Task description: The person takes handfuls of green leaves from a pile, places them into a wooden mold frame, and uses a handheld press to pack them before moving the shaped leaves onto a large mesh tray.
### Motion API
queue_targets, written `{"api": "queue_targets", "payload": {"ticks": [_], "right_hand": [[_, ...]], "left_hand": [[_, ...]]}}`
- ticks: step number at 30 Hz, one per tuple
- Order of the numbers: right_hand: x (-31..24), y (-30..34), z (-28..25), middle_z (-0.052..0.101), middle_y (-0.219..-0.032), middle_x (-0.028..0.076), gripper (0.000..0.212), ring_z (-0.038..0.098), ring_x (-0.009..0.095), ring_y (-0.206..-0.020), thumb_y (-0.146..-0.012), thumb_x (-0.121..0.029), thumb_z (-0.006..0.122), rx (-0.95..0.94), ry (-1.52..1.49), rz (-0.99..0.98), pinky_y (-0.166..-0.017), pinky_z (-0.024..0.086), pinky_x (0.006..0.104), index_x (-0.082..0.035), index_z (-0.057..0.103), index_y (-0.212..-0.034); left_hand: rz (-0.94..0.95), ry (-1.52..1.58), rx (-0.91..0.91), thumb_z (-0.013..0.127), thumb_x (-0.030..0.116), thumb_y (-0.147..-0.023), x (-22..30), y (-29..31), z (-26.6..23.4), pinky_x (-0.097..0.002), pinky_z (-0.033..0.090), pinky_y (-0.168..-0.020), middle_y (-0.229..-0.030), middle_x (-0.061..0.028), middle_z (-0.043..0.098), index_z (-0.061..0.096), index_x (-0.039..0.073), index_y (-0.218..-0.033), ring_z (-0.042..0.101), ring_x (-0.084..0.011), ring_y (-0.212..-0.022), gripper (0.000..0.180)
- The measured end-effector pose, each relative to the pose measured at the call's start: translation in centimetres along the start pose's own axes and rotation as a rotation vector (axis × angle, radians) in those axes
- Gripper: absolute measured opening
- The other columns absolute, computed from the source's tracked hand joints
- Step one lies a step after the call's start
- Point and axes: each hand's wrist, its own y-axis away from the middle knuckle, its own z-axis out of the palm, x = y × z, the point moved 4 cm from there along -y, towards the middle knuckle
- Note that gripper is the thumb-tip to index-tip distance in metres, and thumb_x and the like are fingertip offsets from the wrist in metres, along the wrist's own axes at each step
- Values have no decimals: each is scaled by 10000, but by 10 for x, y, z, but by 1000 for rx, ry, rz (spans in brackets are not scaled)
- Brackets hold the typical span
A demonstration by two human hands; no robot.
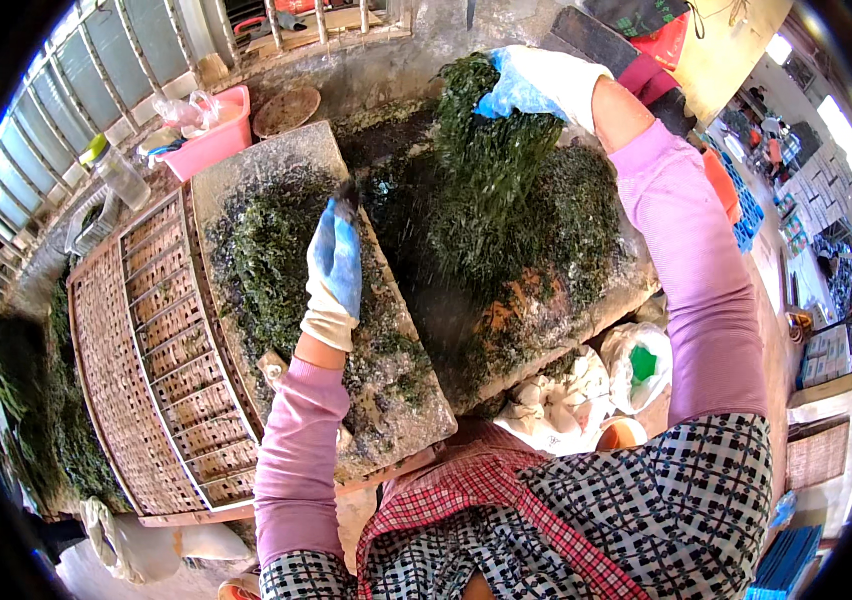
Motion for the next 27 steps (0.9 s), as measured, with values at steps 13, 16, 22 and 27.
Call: {"api": "queue_targets", "payload": {"ticks": [13,16,22,27], "right_hand": [[-49,69,18,684,-907,122,335,665,175,-822,-1000,-215,536,-116,-577,-400,-740,537,315,-9,535,-1263],[3,58,35,685,-942,134,361,671,190,-842,-1019,-221,514,-84,-903,-255,-774,552,324,-17,494,-1316],[90,24,95,681,-1058,141,377,654,202,-1010,-1032,-110,480,-83,-947,-292,-957,514,320,29,494,-1382],[133,14,137,512,-1439,143,580,559,205,-1224,-1028,-118,489,-45,-1217,40,-1061,460,271,21,238,-1532]], "left_hand": [[-271,850,-462,430,406,-1049,4,-7,86,-413,487,-1032,-1384,-95,561,457,90,-1455,570,-251,-1218,515],[-378,511,-221,536,641,-932,20,17,91,-468,444,-1092,-1478,-115,485,386,128,-1515,510,-294,-1314,791],[-54,-624,-681,524,313,-1025,53,-16,96,-252,531,-649,-926,-44,649,578,67,-1354,624,-119,-751,415],[-577,103,-51,547,241,-1011,73,-55,127,-236,501,-534,-897,-32,697,653,38,-1223,630,-104,-668,311]]}}
